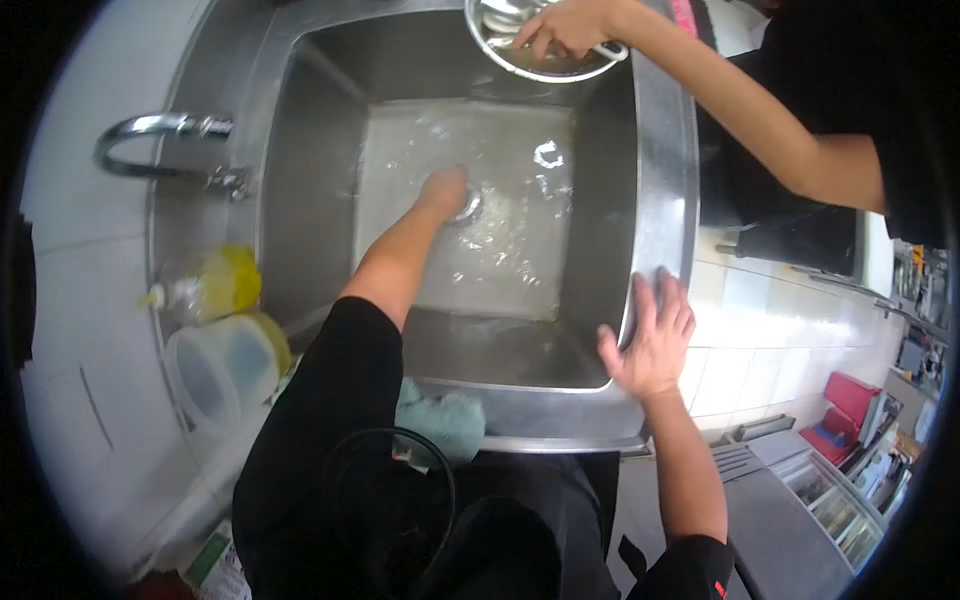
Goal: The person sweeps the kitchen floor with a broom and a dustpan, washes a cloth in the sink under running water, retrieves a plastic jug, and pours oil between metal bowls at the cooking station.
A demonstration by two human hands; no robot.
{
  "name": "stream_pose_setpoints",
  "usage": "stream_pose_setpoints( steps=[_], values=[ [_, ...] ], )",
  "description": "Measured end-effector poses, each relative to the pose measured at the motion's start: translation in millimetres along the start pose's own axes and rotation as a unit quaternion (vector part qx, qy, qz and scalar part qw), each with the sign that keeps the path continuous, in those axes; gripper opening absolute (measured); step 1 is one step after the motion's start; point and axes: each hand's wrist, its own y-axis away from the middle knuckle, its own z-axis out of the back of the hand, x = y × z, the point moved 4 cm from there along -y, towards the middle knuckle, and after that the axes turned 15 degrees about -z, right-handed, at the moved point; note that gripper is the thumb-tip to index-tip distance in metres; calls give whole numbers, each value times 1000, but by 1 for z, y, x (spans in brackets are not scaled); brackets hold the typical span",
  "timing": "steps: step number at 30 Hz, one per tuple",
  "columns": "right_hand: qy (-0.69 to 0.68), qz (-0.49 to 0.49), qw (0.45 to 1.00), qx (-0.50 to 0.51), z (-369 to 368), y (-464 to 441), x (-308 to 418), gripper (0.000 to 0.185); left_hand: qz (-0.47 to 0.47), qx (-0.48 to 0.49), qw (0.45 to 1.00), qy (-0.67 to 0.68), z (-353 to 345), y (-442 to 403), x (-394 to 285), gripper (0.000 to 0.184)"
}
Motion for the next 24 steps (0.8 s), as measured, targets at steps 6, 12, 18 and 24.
stream_pose_setpoints(
  steps=[6,12,18,24],
  values=[
    [6,8,1000,-21,-7,10,-3,74,-14,73,996,-53,47,46,-13,34],
    [10,-1,1000,-18,-6,18,-5,73,4,-59,997,-48,108,125,-52,30],
    [6,-11,1000,-21,5,27,-9,70,-9,-233,972,19,164,264,-123,27],
    [-6,5,1000,-13,8,29,-23,68,110,-180,977,27,133,398,-168,53]
  ],
)
